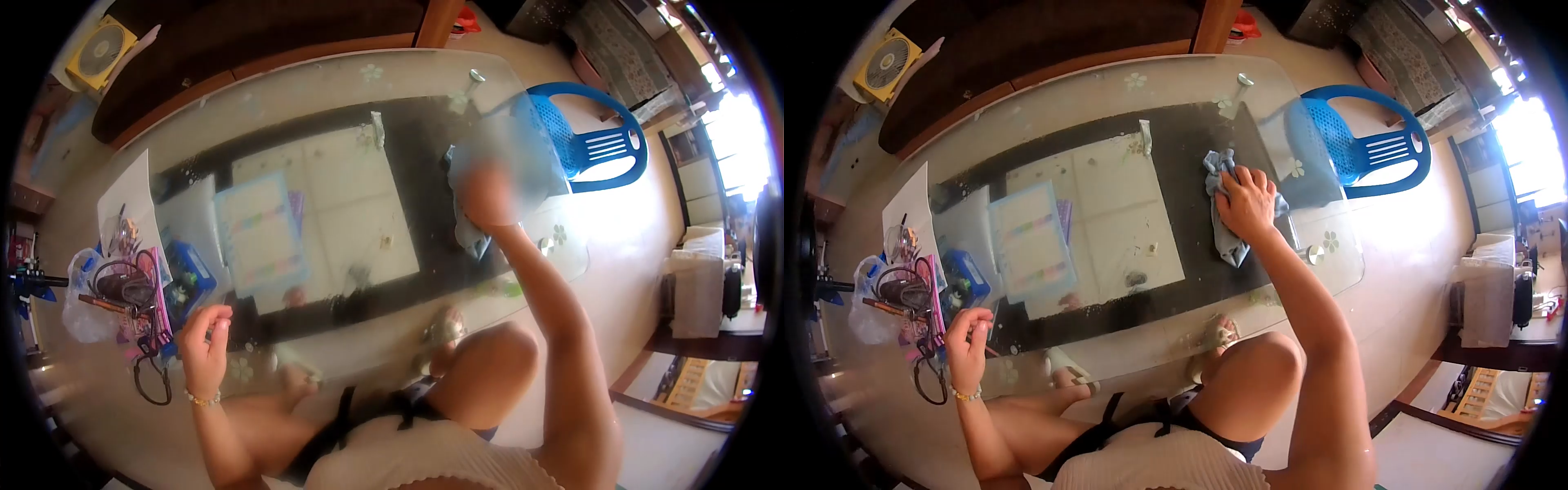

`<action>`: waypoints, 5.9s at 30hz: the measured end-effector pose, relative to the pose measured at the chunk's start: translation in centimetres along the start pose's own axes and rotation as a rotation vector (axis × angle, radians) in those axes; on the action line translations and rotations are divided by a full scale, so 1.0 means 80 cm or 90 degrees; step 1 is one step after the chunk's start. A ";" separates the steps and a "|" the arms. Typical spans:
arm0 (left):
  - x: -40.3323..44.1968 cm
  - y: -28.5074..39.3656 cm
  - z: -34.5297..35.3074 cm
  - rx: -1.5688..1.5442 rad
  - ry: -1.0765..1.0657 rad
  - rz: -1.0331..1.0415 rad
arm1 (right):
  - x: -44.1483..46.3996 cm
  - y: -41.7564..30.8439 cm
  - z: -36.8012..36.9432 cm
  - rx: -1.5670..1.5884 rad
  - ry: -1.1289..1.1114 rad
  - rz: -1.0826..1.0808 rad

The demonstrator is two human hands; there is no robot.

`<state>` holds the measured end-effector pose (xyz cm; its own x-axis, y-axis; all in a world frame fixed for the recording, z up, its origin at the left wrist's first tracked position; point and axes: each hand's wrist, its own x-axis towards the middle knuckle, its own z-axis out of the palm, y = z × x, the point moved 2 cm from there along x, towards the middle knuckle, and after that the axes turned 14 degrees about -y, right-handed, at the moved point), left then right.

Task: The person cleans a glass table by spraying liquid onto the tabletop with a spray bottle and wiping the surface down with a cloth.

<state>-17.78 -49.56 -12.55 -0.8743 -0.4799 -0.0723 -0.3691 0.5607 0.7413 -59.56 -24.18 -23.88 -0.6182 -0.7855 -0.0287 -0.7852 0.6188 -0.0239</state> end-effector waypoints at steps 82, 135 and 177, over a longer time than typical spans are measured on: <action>-0.166 -0.131 0.172 -1.179 0.440 -0.248 | -0.121 -0.194 -0.029 -0.097 0.041 -0.360; -0.172 -0.110 0.161 -1.135 0.428 -0.297 | 0.141 -0.133 -0.003 -0.293 0.005 -0.132; -0.208 -0.162 0.178 -1.261 0.300 -0.247 | 0.166 -0.055 -0.008 -0.068 0.104 -0.122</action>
<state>-2.92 -39.21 -30.50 -0.6032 -0.6469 -0.4667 0.5714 -0.7586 0.3131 -64.32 -37.33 -23.54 -0.4485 -0.8847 0.1275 -0.8827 0.4608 0.0922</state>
